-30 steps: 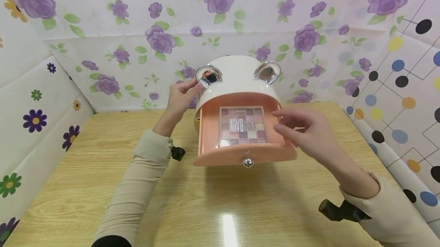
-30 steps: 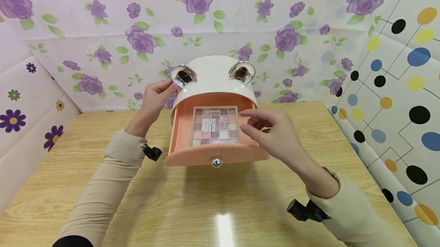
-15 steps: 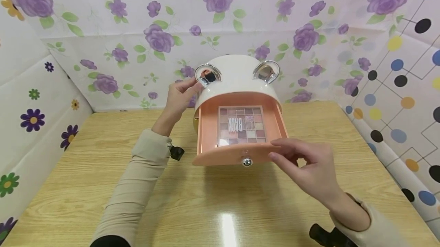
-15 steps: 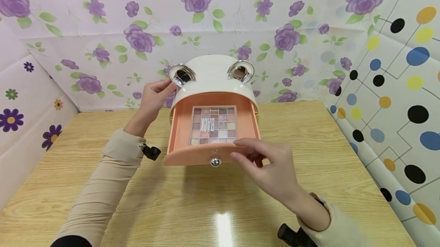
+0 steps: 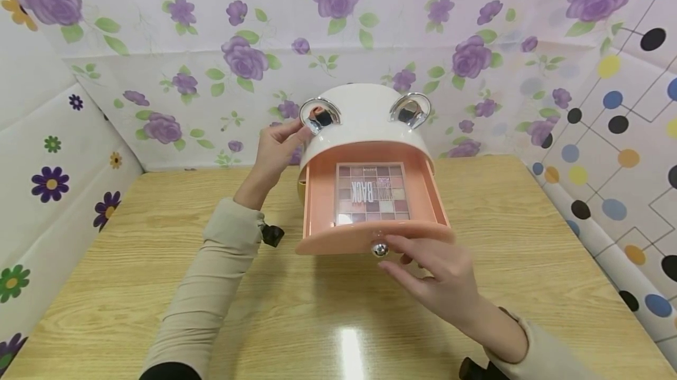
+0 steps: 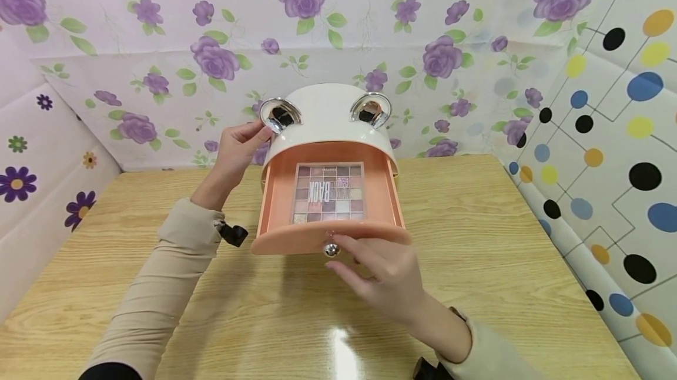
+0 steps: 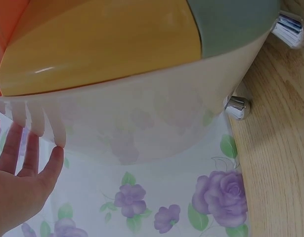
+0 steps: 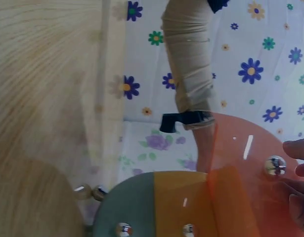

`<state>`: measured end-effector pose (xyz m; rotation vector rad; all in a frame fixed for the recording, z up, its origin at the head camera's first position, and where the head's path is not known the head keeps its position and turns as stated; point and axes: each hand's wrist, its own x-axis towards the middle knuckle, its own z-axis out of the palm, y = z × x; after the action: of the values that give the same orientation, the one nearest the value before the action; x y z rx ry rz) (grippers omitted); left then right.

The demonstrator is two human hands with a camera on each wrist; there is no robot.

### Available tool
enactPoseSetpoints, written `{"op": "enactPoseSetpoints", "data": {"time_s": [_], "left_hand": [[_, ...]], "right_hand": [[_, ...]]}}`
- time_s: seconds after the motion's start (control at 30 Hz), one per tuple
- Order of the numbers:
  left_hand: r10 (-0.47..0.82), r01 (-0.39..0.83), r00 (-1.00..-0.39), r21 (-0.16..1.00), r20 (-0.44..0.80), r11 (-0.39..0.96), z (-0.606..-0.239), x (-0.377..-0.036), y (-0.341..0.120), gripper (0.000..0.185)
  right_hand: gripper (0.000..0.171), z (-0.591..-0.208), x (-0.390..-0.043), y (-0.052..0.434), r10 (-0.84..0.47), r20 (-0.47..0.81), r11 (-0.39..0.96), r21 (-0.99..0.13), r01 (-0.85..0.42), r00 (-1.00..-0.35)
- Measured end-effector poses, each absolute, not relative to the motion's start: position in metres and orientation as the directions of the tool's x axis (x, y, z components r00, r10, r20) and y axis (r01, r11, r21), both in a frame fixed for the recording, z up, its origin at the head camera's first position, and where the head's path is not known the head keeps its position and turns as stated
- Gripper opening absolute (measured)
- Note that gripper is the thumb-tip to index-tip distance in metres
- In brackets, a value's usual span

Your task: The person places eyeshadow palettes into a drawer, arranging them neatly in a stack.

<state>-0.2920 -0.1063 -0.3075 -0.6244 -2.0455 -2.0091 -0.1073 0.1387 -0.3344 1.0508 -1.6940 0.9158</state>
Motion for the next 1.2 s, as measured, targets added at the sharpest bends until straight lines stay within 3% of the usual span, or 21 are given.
{"op": "enactPoseSetpoints", "data": {"time_s": [0.27,0.43,0.73,1.2], "left_hand": [[0.151,0.428,-0.892,0.904,0.425,-0.019,-0.307,-0.291,-0.106,0.032],[0.159,0.427,-0.892,0.904,0.424,-0.017,-0.307,-0.291,-0.107,0.033],[0.17,0.411,-0.898,0.912,0.406,-0.006,-0.307,-0.29,-0.108,0.034],[0.166,0.416,-0.894,0.909,0.415,-0.029,-0.306,-0.291,-0.107,0.033]], "right_hand": [[0.022,-0.346,-0.115,0.127,-0.299,0.95,0.507,0.079,-0.858,-0.089],[0.021,-0.346,-0.117,0.123,-0.283,0.958,0.536,0.115,-0.837,-0.049],[0.022,-0.338,-0.12,0.119,-0.24,0.97,0.545,0.112,-0.831,-0.027],[0.023,-0.331,-0.126,0.117,-0.229,0.971,0.544,0.074,-0.836,-0.063]]}}
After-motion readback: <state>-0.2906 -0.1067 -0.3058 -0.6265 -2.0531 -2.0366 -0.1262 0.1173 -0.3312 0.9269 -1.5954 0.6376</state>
